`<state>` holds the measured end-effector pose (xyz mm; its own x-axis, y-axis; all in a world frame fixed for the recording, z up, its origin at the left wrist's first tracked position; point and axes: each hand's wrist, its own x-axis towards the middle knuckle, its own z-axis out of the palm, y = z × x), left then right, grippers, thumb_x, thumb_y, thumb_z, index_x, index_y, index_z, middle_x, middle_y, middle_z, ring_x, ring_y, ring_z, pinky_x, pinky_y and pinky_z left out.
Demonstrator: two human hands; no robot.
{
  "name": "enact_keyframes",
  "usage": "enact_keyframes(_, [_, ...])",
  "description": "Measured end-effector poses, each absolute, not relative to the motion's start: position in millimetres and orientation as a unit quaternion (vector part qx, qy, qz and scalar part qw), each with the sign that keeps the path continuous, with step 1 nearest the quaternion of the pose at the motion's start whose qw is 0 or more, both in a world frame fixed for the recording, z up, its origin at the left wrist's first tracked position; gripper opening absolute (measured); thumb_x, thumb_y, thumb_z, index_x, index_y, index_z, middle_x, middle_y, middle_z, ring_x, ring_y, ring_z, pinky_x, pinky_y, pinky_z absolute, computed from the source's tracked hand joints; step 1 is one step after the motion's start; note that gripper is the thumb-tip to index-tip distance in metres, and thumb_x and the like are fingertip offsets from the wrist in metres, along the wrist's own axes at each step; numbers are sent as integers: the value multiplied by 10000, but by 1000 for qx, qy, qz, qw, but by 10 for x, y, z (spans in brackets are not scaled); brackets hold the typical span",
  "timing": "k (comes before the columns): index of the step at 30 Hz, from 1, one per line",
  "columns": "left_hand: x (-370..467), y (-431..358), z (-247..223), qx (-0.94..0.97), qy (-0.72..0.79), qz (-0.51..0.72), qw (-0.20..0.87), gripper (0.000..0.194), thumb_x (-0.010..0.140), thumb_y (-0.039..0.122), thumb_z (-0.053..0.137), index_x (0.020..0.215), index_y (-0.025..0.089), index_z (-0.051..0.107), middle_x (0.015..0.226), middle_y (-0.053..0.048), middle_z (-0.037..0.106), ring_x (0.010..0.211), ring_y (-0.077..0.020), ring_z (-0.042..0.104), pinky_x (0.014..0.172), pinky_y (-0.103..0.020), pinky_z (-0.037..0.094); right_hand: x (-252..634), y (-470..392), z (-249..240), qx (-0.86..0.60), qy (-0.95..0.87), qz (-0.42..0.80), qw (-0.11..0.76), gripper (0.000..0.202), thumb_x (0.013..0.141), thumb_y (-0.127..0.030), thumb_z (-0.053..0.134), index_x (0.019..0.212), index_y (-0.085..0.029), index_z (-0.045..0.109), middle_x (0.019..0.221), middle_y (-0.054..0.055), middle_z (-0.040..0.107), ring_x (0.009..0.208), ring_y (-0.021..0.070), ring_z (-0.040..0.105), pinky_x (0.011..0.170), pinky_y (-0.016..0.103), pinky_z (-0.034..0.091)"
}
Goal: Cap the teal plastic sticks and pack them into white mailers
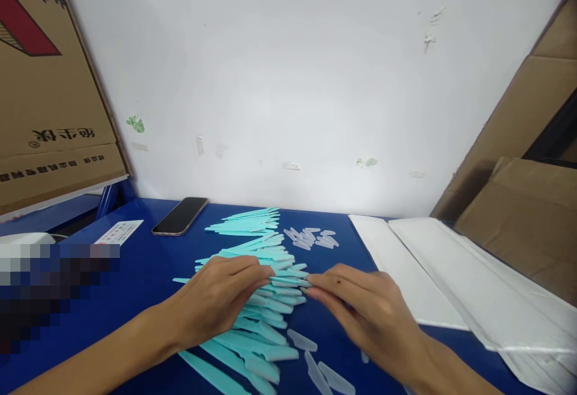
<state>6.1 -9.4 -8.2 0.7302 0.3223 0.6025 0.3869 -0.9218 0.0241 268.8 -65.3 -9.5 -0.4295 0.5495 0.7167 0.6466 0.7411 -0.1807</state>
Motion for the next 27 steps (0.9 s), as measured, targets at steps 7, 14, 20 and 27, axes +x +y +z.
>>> enact_keyframes(7, [67,-107,-87,-929,-179,-319,62,197,1038,124,409,1174,198,531,756,-1,654,577,-120,539,550,-232,396,2696,-616,-126,-341,-839,-48,421,123,969,-178,638,1051,-170,729,800,9,728,625,117,663,544,221,480])
enact_keyframes(14, [-17,85,-50,-918,-275,-262,111,240,1048,187,367,1098,205,600,847,-36,693,728,-192,590,672,-307,427,2729,-602,-55,-412,-832,-59,367,228,1020,-292,557,1208,-224,665,1014,19,766,799,162,736,674,254,539])
enact_keyframes(20, [-191,380,-86,-873,-435,-217,-34,311,1063,361,339,1064,218,615,975,-49,686,865,-222,632,768,-338,475,2772,-618,-30,-429,-830,-28,356,195,1034,-224,474,1113,-244,650,969,5,725,737,138,674,604,253,450])
enact_keyframes(27, [-182,441,-177,-857,-447,-212,-144,310,1039,441,391,1069,254,637,1027,-34,696,947,-232,639,811,-332,469,2774,-590,-10,-475,-833,3,283,266,1056,-293,415,1092,-247,674,893,6,712,709,152,666,623,277,411])
